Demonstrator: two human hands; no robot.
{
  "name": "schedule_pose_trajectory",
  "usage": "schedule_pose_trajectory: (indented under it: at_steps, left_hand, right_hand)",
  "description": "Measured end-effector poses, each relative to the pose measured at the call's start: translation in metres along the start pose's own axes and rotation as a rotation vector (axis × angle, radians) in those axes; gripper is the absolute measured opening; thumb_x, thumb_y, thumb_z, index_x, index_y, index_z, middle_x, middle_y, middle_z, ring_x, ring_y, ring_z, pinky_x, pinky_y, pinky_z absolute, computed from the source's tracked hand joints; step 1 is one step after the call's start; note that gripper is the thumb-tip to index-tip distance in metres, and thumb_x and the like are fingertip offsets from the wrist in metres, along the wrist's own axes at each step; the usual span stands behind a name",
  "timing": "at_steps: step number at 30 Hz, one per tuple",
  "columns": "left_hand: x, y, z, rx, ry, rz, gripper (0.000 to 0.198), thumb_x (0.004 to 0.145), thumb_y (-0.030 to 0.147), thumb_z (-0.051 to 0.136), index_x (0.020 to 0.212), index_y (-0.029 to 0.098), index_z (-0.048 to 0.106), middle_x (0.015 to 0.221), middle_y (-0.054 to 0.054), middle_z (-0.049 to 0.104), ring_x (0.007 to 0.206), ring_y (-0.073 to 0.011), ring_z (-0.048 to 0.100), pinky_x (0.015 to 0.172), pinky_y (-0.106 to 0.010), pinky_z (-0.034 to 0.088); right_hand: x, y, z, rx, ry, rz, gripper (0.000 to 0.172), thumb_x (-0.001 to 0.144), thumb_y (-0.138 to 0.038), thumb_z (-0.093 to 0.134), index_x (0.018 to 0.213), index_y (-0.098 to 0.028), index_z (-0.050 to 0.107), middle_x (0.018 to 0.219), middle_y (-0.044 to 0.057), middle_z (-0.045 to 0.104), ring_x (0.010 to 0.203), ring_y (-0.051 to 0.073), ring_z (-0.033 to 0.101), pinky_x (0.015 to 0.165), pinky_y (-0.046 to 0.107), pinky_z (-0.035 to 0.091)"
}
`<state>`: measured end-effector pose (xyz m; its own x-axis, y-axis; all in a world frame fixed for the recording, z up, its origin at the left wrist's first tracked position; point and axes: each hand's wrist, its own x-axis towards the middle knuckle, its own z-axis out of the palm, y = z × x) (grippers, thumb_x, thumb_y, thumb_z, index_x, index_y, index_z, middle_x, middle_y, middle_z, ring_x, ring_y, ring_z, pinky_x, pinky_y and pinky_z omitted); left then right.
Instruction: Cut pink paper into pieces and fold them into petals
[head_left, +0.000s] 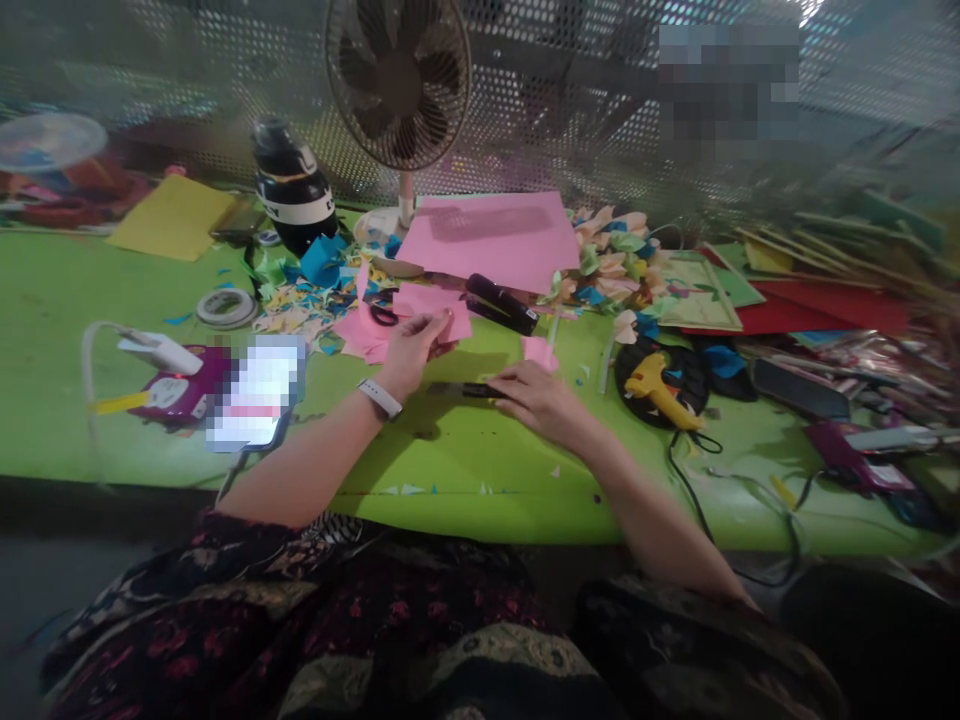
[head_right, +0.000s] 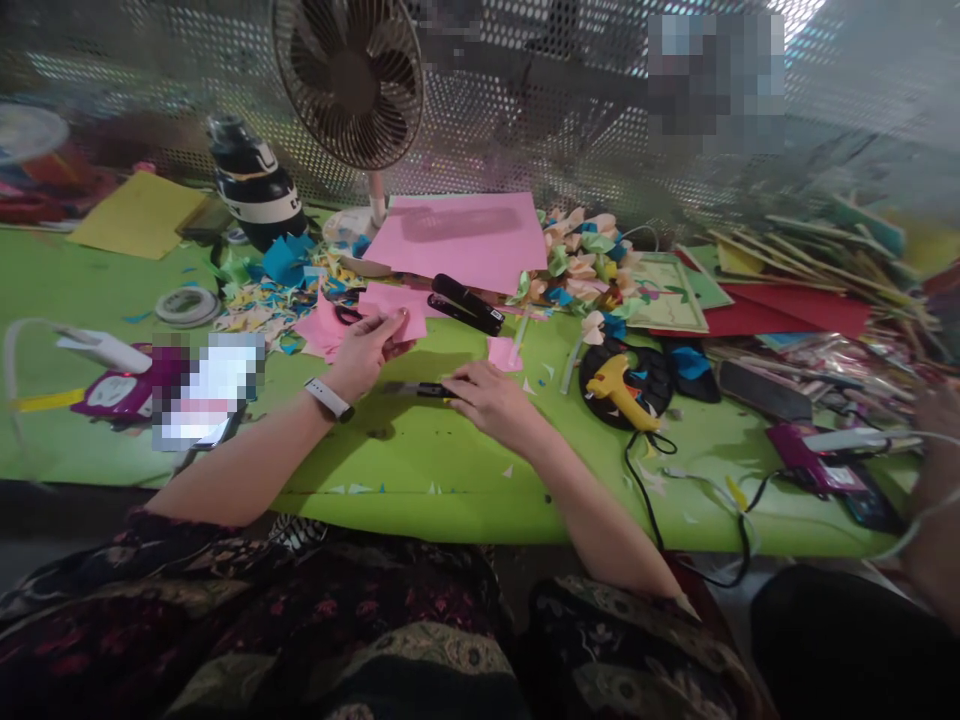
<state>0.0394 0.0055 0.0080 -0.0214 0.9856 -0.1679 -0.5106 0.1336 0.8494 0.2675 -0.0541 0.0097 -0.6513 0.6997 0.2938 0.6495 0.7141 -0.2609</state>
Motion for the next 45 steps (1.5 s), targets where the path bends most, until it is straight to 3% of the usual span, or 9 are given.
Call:
schedule_pose_trajectory:
  at_steps: [5, 10, 12, 15, 20, 25, 30, 38, 45]
  left_hand:
    - [-0.004, 0.001, -0.001, 0.199, 0.008, -0.010, 0.041, 0.061, 0.039, 0.097, 0.065, 0.018, 0.062, 0.060, 0.007, 0.050, 0.056, -0.0074, 0.049, 0.057, -0.021, 0.047]
    - [-0.006, 0.003, 0.007, 0.442, -0.007, -0.015, 0.040, 0.074, 0.032, 0.088, 0.055, 0.018, 0.056, 0.050, 0.007, 0.042, 0.045, -0.0052, 0.034, 0.047, -0.022, 0.024]
    - [-0.005, 0.003, 0.015, 0.479, -0.059, -0.062, 0.034, 0.079, 0.029, 0.084, 0.058, 0.018, 0.059, 0.049, 0.006, 0.044, 0.044, -0.0058, 0.037, 0.048, -0.023, 0.025]
    - [0.000, -0.002, 0.034, 0.516, -0.129, -0.141, 0.026, 0.081, 0.027, 0.083, 0.065, 0.019, 0.064, 0.056, 0.002, 0.055, 0.048, -0.0092, 0.053, 0.050, -0.024, 0.029]
    - [0.018, -0.026, 0.073, 0.518, -0.238, -0.215, 0.031, 0.076, 0.023, 0.085, 0.062, 0.019, 0.058, 0.063, -0.001, 0.062, 0.058, -0.0147, 0.065, 0.055, -0.025, 0.038]
    - [0.035, -0.058, 0.098, 0.563, -0.233, -0.159, 0.033, 0.076, 0.018, 0.077, 0.054, 0.020, 0.053, 0.052, 0.002, 0.054, 0.050, -0.0129, 0.054, 0.056, -0.028, 0.043]
    - [0.050, -0.078, 0.101, 0.687, -0.185, -0.084, 0.033, 0.073, 0.018, 0.076, 0.049, 0.021, 0.053, 0.045, 0.002, 0.049, 0.044, -0.0112, 0.045, 0.051, -0.026, 0.035]
    - [0.062, -0.085, 0.095, 0.629, -0.226, -0.054, 0.021, 0.063, 0.017, 0.080, 0.058, 0.023, 0.060, 0.051, -0.002, 0.058, 0.060, -0.0218, 0.065, 0.059, -0.030, 0.047]
    - [0.052, -0.079, 0.105, 0.655, -0.295, -0.280, 0.014, 0.072, 0.020, 0.072, 0.062, 0.021, 0.062, 0.061, -0.013, 0.070, 0.065, -0.0305, 0.072, 0.067, -0.040, 0.054]
  right_hand:
    - [0.001, -0.001, -0.006, 0.193, -0.050, 0.019, 0.024, 0.093, -0.034, 0.070, 0.113, -0.022, 0.076, 0.112, 0.010, 0.074, 0.102, 0.025, 0.068, 0.090, 0.041, 0.056]
    - [0.003, 0.026, -0.028, -0.092, 0.153, 0.686, 0.014, 0.090, -0.027, 0.060, 0.082, -0.020, 0.070, 0.089, 0.009, 0.074, 0.080, 0.023, 0.066, 0.072, 0.036, 0.050]
    - [0.006, 0.036, -0.033, -0.183, 0.100, 0.878, 0.014, 0.088, -0.030, 0.062, 0.078, -0.021, 0.068, 0.089, 0.009, 0.075, 0.083, 0.026, 0.067, 0.071, 0.036, 0.048]
    - [0.010, 0.043, -0.032, -0.202, -0.020, 0.994, 0.020, 0.089, -0.038, 0.062, 0.082, -0.021, 0.069, 0.094, 0.011, 0.076, 0.088, 0.028, 0.069, 0.073, 0.037, 0.048]
    - [0.014, 0.043, -0.026, -0.228, -0.123, 1.018, 0.029, 0.090, -0.045, 0.064, 0.098, -0.019, 0.072, 0.107, 0.015, 0.077, 0.099, 0.032, 0.072, 0.078, 0.038, 0.050]
    - [0.014, 0.045, -0.025, -0.211, -0.133, 1.008, 0.029, 0.089, -0.043, 0.064, 0.103, -0.018, 0.072, 0.111, 0.015, 0.078, 0.105, 0.033, 0.072, 0.079, 0.037, 0.051]
    - [0.012, 0.049, -0.023, -0.199, -0.112, 0.995, 0.023, 0.090, -0.037, 0.063, 0.100, -0.018, 0.072, 0.109, 0.015, 0.078, 0.104, 0.033, 0.072, 0.078, 0.037, 0.050]
    - [0.010, 0.047, -0.029, -0.166, -0.090, 0.978, 0.022, 0.091, -0.036, 0.062, 0.081, -0.020, 0.074, 0.093, 0.013, 0.078, 0.093, 0.030, 0.072, 0.071, 0.035, 0.048]
    - [0.008, 0.047, -0.031, -0.153, 0.008, 0.961, 0.015, 0.085, -0.028, 0.064, 0.085, -0.020, 0.076, 0.095, 0.011, 0.079, 0.093, 0.029, 0.072, 0.073, 0.034, 0.049]
